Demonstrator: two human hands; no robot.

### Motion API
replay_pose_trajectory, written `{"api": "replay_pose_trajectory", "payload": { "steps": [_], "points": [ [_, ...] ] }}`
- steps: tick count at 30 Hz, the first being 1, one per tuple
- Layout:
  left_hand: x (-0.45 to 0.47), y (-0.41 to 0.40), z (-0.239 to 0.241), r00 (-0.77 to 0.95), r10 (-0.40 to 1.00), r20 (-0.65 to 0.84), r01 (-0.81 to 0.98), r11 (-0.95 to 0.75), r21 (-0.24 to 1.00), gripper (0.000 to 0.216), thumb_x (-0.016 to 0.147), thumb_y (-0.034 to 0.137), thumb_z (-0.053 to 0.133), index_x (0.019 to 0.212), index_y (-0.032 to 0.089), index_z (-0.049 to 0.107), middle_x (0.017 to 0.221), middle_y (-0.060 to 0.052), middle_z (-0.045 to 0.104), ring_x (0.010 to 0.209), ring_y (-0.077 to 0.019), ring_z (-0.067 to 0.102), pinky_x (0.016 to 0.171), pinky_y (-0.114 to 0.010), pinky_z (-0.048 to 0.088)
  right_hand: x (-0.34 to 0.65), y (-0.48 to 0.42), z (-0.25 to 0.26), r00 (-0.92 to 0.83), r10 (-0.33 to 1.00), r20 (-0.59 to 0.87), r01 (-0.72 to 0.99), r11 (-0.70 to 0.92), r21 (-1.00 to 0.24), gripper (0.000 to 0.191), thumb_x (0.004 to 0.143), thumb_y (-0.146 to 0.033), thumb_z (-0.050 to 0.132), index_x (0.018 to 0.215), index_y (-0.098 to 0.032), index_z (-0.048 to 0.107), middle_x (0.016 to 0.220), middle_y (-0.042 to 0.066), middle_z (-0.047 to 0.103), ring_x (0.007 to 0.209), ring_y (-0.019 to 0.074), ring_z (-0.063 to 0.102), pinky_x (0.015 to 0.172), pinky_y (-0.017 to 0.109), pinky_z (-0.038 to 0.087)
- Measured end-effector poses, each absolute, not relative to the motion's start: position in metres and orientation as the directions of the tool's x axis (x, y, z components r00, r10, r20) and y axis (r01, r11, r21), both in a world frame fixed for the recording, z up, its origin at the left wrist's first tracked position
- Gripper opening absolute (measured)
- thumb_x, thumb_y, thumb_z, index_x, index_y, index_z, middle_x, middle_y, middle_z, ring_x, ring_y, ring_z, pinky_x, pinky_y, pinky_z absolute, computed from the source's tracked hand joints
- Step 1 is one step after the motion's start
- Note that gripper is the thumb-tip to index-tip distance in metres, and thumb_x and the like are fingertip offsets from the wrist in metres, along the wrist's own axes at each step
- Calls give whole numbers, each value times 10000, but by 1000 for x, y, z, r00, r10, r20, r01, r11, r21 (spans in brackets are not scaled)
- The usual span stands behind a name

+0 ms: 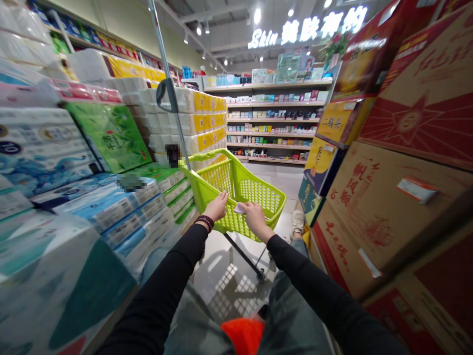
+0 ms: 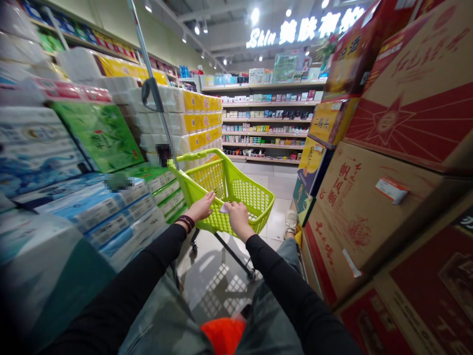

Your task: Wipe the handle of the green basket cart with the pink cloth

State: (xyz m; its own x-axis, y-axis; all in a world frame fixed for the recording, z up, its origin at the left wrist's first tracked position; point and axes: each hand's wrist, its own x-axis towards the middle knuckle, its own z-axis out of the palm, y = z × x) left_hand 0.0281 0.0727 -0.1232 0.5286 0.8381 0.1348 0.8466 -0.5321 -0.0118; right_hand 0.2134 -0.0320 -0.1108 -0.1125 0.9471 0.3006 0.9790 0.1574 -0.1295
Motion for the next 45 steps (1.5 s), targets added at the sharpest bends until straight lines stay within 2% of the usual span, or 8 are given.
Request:
{"api": "replay_pose_trajectory", "payload": {
  "steps": [5, 9, 13, 20, 25, 30, 36, 45],
  "points": [
    [29, 77, -119, 517, 849, 105, 855, -517, -30, 851, 883, 134, 600, 1662, 69, 265, 1752, -244, 202, 1632, -300, 232, 1314, -413, 304, 189, -9, -98, -149, 952, 268, 975, 187, -119, 423, 1071, -155, 412, 1370, -256, 693, 1222, 95, 730, 1037, 235, 614, 913, 324, 429],
    [22, 80, -118, 497, 863, 90, 867, -497, -28, 866, 885, 127, 592, 1670, 56, 234, 1760, -248, 165, 1639, -297, 205, 1316, -400, 300, 204, -21, -113, -185, 934, 306, 970, 223, -97, 456, 1072, -155, 411, 1450, -254, 645, 1295, 97, 715, 1069, 249, 606, 932, 329, 436],
    [17, 82, -118, 508, 855, 103, 861, -509, -17, 864, 893, 133, 573, 1680, 71, 221, 1757, -238, 192, 1638, -291, 210, 1322, -406, 293, 227, -41, -129, -196, 926, 324, 968, 235, -86, 521, 1032, -102, 445, 1503, -255, 608, 1370, 113, 691, 1084, 258, 599, 952, 337, 438],
    [31, 69, -122, 504, 857, 104, 863, -504, -27, 793, 914, 140, 562, 1653, 53, 287, 1740, -287, 192, 1636, -325, 194, 1296, -434, 335, 198, -18, -110, -176, 941, 289, 971, 214, -105, 419, 1084, -182, 412, 1401, -246, 679, 1242, 104, 725, 1056, 253, 609, 926, 333, 426],
    [32, 67, -131, 540, 831, 132, 840, -542, -24, 845, 900, 121, 568, 1680, 123, 244, 1754, -254, 179, 1636, -301, 189, 1308, -438, 307, 197, -18, -110, -194, 931, 308, 967, 235, -101, 429, 1073, -170, 441, 1438, -246, 653, 1251, 116, 711, 1065, 244, 602, 931, 331, 425],
    [31, 67, -130, 533, 837, 126, 844, -537, -5, 817, 917, 166, 584, 1675, 144, 279, 1753, -238, 203, 1625, -308, 228, 1296, -430, 336, 226, -41, -122, -200, 935, 294, 971, 229, -68, 484, 1039, -122, 459, 1462, -275, 638, 1273, 107, 704, 1061, 254, 605, 932, 337, 436],
    [33, 61, -128, 534, 834, 137, 841, -541, 12, 854, 886, 159, 608, 1676, 162, 284, 1758, -224, 204, 1628, -311, 213, 1295, -428, 339, 233, -50, -123, -197, 938, 285, 978, 210, -14, 460, 1062, -167, 453, 1489, -245, 605, 1246, 133, 705, 1074, 267, 610, 935, 351, 439],
    [31, 65, -118, 491, 865, 100, 867, -497, 41, 832, 852, 137, 627, 1639, 172, 360, 1767, -191, 216, 1622, -276, 243, 1279, -367, 370, 210, -17, -109, -241, 926, 291, 958, 275, -82, 408, 1076, -187, 453, 1416, -258, 668, 1198, 95, 736, 1061, 242, 630, 921, 321, 436]
  ]
}}
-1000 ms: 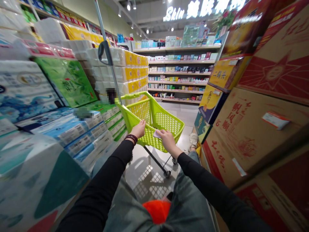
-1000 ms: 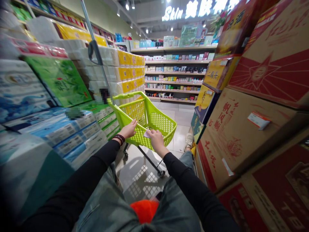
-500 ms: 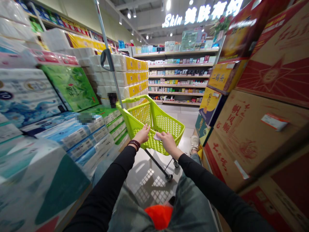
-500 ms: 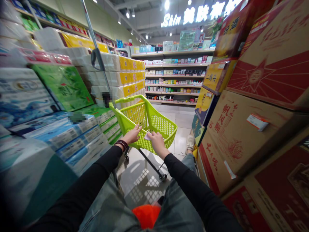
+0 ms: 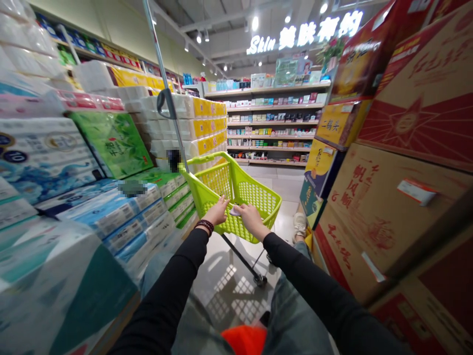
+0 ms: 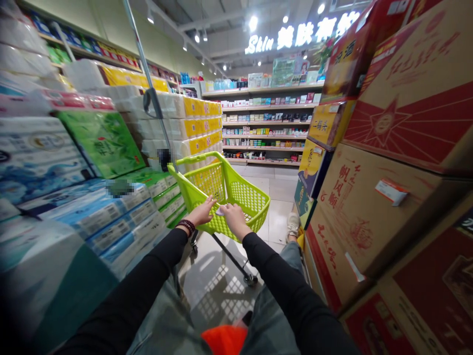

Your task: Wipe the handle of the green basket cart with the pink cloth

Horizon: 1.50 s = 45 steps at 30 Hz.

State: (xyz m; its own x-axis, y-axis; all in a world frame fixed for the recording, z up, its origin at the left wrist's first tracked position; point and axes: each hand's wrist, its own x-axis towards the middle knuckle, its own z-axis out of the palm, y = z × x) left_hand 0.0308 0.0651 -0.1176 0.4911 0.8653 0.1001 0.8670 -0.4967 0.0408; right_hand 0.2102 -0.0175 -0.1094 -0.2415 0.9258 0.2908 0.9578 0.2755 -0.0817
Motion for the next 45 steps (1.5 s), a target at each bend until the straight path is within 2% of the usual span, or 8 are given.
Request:
{"api": "replay_pose_trajectory", "payload": {
  "steps": [7, 13, 19, 25, 31, 36, 45],
  "points": [
    [24, 62, -114, 502, 862, 71, 858, -506, 82, 838, 846, 124, 624, 1639, 156, 353, 1769, -190, 198, 1626, -273, 235, 1298, -362, 340, 235, -38, -120, -242, 926, 289, 947, 290, -135, 487, 1024, -85, 488, 1434, -277, 667, 1198, 79, 741, 1046, 226, 632, 899, 293, 427],
    [32, 56, -110, 507, 860, 57, 850, -510, 134, 836, 840, 98, 636, 1630, 87, 363, 1766, -224, 172, 1629, -290, 229, 1313, -348, 302, 219, -19, -110, -250, 922, 295, 948, 295, -120, 366, 1063, -164, 492, 1338, -261, 714, 1159, 78, 740, 1008, 229, 628, 872, 307, 416],
    [37, 57, -113, 524, 848, 80, 831, -529, 170, 821, 834, 71, 633, 1619, 131, 401, 1774, -174, 193, 1632, -264, 236, 1316, -345, 304, 209, -10, -113, -270, 904, 330, 953, 301, -44, 319, 1089, -268, 496, 1306, -228, 726, 1191, 123, 729, 1055, 263, 609, 898, 349, 435],
    [35, 57, -113, 536, 841, 77, 818, -540, 199, 843, 835, 75, 637, 1637, 174, 397, 1778, -133, 197, 1592, -272, 355, 1290, -365, 368, 251, -33, -141, -287, 877, 385, 950, 313, -7, 311, 1054, -187, 544, 1280, -225, 754, 1271, 131, 706, 1056, 254, 602, 927, 354, 461],
    [43, 55, -110, 528, 845, 78, 823, -533, 199, 837, 830, 83, 642, 1631, 152, 409, 1773, -139, 221, 1595, -267, 349, 1298, -342, 348, 246, -20, -135, -275, 877, 393, 952, 306, -16, 251, 1050, -220, 568, 1082, -211, 817, 1097, 122, 730, 987, 237, 610, 870, 335, 448],
    [46, 58, -111, 517, 853, 75, 831, -521, 197, 822, 841, 85, 639, 1628, 143, 408, 1773, -159, 208, 1590, -276, 360, 1291, -353, 359, 234, -2, -128, -282, 878, 386, 939, 335, -77, 265, 1054, -234, 574, 1123, -230, 831, 1072, 105, 732, 972, 225, 609, 861, 318, 437],
    [37, 81, -116, 513, 854, 86, 836, -520, 176, 838, 808, 70, 635, 1613, 201, 442, 1773, -119, 227, 1556, -263, 428, 1270, -333, 382, 278, -32, -156, -208, 885, 417, 922, 320, -218, 435, 957, -24, 550, 1198, -268, 818, 1219, 81, 726, 992, 213, 607, 918, 314, 450]
  ]
}}
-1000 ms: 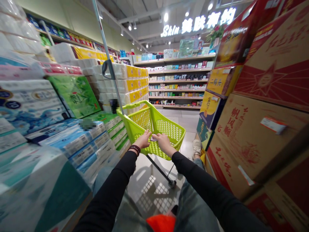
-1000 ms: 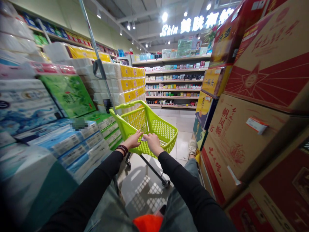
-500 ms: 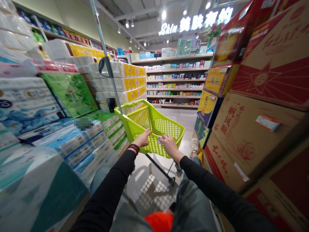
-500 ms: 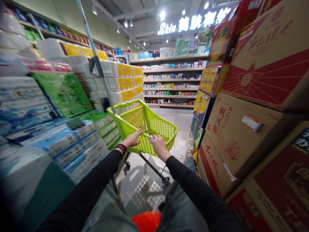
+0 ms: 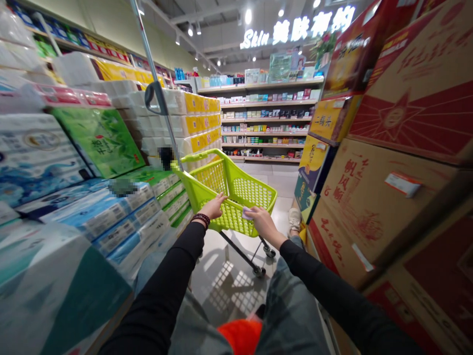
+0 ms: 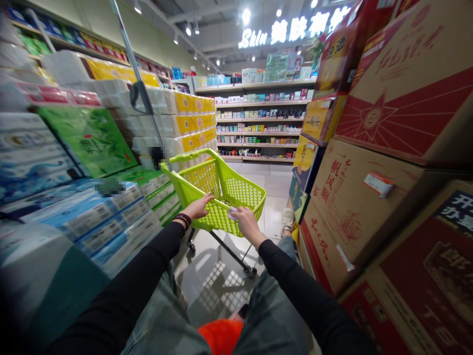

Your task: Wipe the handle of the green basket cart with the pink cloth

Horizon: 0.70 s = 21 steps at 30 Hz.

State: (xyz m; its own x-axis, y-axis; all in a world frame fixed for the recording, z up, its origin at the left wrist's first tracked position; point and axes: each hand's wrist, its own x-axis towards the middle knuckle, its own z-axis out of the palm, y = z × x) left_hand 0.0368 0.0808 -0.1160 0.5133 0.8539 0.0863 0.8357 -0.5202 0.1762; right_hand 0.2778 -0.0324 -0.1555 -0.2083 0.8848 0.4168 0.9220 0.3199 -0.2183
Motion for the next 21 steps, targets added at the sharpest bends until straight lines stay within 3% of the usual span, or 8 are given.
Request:
{"api": "replay_pose_trajectory", "payload": {
  "steps": [5, 7, 10, 21],
  "points": [
    [46, 83, -119, 465, 881, 90, 861, -473, 186, 640, 1007, 256, 476, 1630, 122, 413, 1755, -166, 240, 1614, -267, 288, 1305, -376, 311, 275, -38, -149, -130, 918, 375, 926, 248, -285, 507, 903, 23, 548, 1245, -254, 799, 1228, 76, 752, 1013, 223, 637, 938, 311, 455],
    [49, 81, -122, 439, 892, 109, 871, -452, 192, 628, 1041, 299, 424, 1634, 94, 398, 1754, -178, 227, 1623, -269, 247, 1310, -374, 292, 265, -31, -143, -114, 919, 377, 928, 234, -290, 556, 915, 21, 526, 1349, -246, 747, 1222, 83, 761, 1031, 224, 646, 955, 310, 453],
    [50, 80, -124, 428, 894, 134, 870, -448, 204, 634, 1036, 326, 445, 1628, 102, 410, 1754, -175, 224, 1622, -274, 243, 1307, -372, 296, 247, -16, -135, -137, 916, 378, 933, 247, -262, 593, 949, -6, 507, 1460, -261, 666, 1250, 87, 757, 1045, 222, 650, 962, 307, 451],
    [44, 75, -120, 440, 891, 112, 863, -454, 222, 651, 1023, 307, 499, 1636, 110, 402, 1757, -180, 219, 1608, -291, 298, 1302, -372, 310, 279, -42, -154, -207, 884, 419, 931, 309, -192, 521, 971, -38, 533, 1404, -269, 706, 1225, 100, 749, 1016, 227, 636, 926, 320, 478]
  ]
}}
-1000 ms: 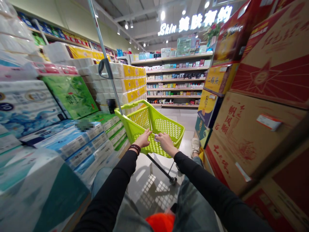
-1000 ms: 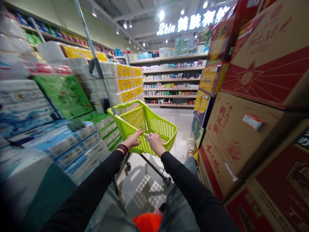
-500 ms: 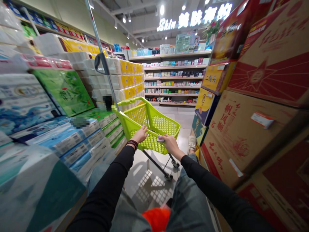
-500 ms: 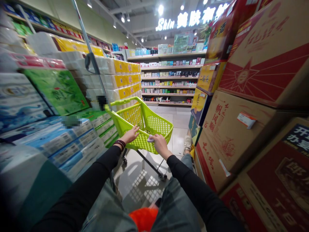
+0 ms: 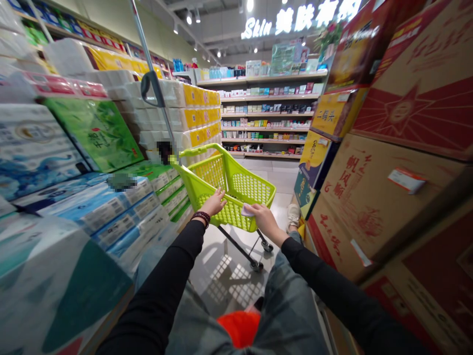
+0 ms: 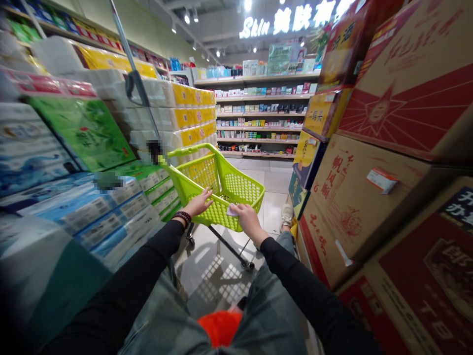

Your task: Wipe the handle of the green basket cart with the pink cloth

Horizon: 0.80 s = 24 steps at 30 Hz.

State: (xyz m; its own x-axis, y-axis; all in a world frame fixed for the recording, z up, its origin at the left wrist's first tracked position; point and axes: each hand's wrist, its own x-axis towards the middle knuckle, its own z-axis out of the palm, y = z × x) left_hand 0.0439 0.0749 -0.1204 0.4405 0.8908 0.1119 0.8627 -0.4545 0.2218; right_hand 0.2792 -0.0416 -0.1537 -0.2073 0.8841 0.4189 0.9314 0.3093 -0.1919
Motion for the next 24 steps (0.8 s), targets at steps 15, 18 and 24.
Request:
{"api": "replay_pose_trajectory", "payload": {
  "steps": [15, 18, 24],
  "points": [
    [46, 70, -125, 466, 871, 155, 835, -490, 250, 643, 1007, 282, 523, 1634, 182, 421, 1765, -117, 244, 1620, -262, 274, 1316, -370, 289, 246, -4, -134, -274, 882, 384, 925, 351, -147, 457, 1018, -76, 507, 1362, -272, 737, 1258, 104, 731, 1004, 221, 628, 946, 321, 450],
    [41, 71, -127, 466, 870, 160, 829, -493, 265, 640, 1010, 271, 520, 1637, 188, 422, 1773, -101, 225, 1629, -252, 249, 1321, -353, 276, 276, -23, -149, -315, 853, 417, 908, 398, -129, 455, 1017, -73, 519, 1366, -269, 736, 1290, 107, 718, 1035, 225, 617, 966, 334, 458],
    [45, 79, -131, 445, 882, 153, 829, -471, 303, 608, 1037, 319, 492, 1635, 222, 436, 1769, -81, 237, 1633, -281, 231, 1317, -401, 290, 315, -43, -161, -327, 828, 456, 893, 428, -138, 497, 1012, -53, 511, 1430, -254, 689, 1177, 106, 738, 985, 221, 601, 942, 343, 476]
  ]
}}
